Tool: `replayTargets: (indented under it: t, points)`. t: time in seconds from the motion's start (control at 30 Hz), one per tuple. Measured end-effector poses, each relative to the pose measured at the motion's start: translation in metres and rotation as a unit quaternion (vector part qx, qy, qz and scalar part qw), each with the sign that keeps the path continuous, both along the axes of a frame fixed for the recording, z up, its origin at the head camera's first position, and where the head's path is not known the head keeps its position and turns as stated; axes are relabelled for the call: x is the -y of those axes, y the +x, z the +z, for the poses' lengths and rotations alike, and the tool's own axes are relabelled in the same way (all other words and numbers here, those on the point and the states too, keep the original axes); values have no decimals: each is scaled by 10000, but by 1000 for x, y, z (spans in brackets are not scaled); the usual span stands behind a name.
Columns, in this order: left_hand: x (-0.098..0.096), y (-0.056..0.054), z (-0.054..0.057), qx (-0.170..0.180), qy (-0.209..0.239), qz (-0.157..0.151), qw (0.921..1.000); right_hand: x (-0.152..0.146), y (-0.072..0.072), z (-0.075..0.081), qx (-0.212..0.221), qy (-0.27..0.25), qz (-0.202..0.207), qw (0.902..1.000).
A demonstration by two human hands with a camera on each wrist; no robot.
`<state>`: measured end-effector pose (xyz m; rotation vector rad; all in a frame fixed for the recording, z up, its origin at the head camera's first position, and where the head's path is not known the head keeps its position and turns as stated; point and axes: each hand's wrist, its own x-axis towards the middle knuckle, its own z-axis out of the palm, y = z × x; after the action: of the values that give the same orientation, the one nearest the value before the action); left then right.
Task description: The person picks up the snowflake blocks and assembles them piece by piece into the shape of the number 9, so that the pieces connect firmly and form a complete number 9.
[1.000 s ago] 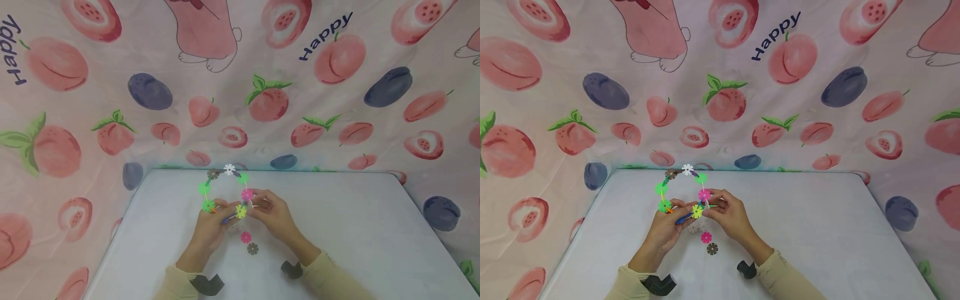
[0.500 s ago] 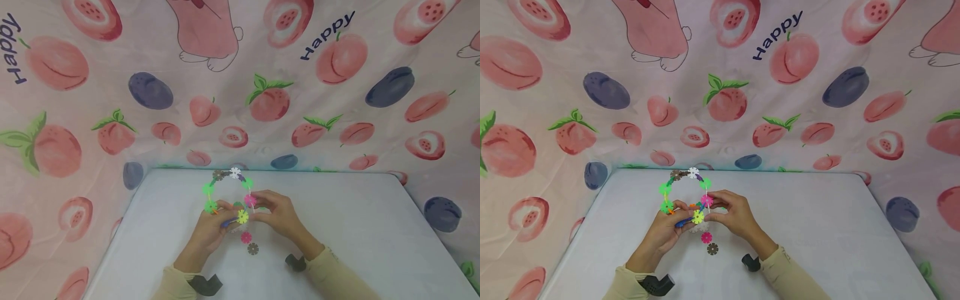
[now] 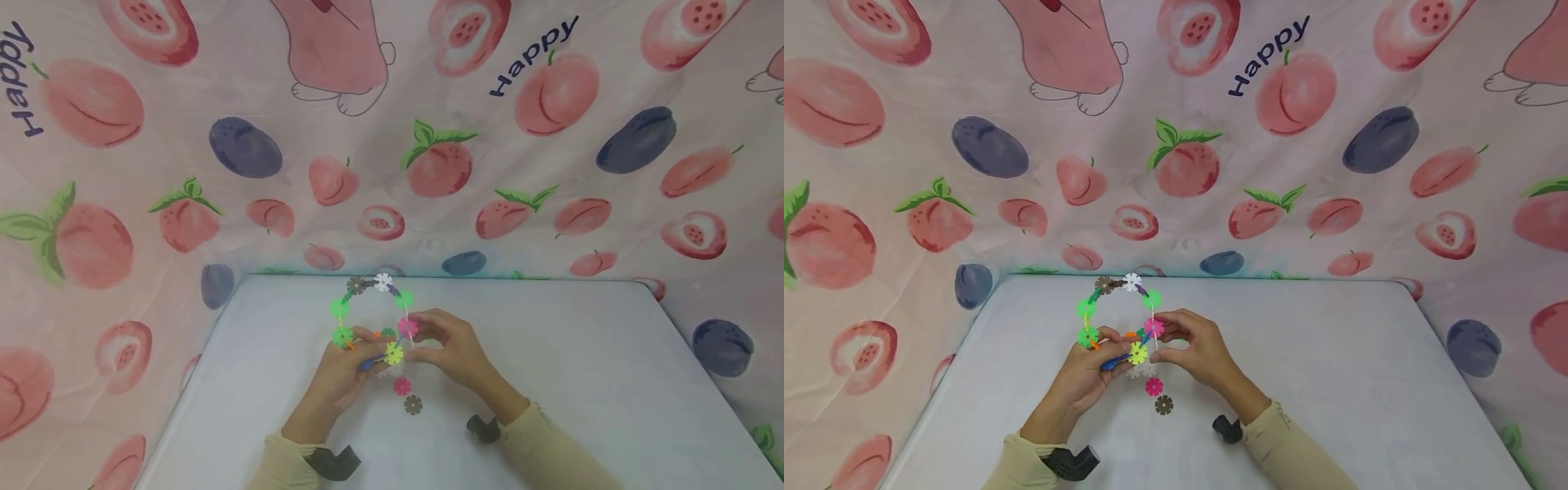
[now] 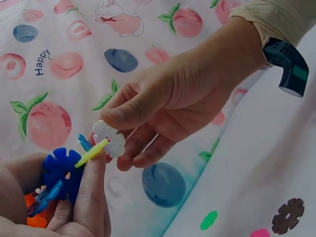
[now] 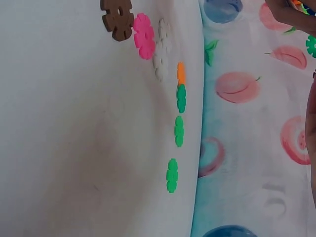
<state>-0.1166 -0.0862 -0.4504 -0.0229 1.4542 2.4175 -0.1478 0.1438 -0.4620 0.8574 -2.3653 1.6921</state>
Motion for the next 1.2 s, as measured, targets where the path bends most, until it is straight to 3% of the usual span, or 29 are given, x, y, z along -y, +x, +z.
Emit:
replayTargets:
  t: [0.23, 0.43, 0.67, 1.0, 1.2]
  points:
    - [3, -2, -3, 78, -394, 246, 9989, -10, -7, -10, 446, 185, -37, 9988]
    - [5, -3, -4, 70, -495, 469, 9976, -20, -18, -18, 839, 669, -689, 9918]
    - [8, -4, -3, 69, -369, 504, 9980, -29, -38, -31, 1142, 1536, -1168, 9745]
    - [11, -4, -2, 55, -309, 386, 9988, -30, -56, -48, 1728, 2600, -1299, 9411]
    - [12, -5, -3, 86, -332, 349, 9988, -26, -61, -50, 2019, 2916, -1399, 9245]
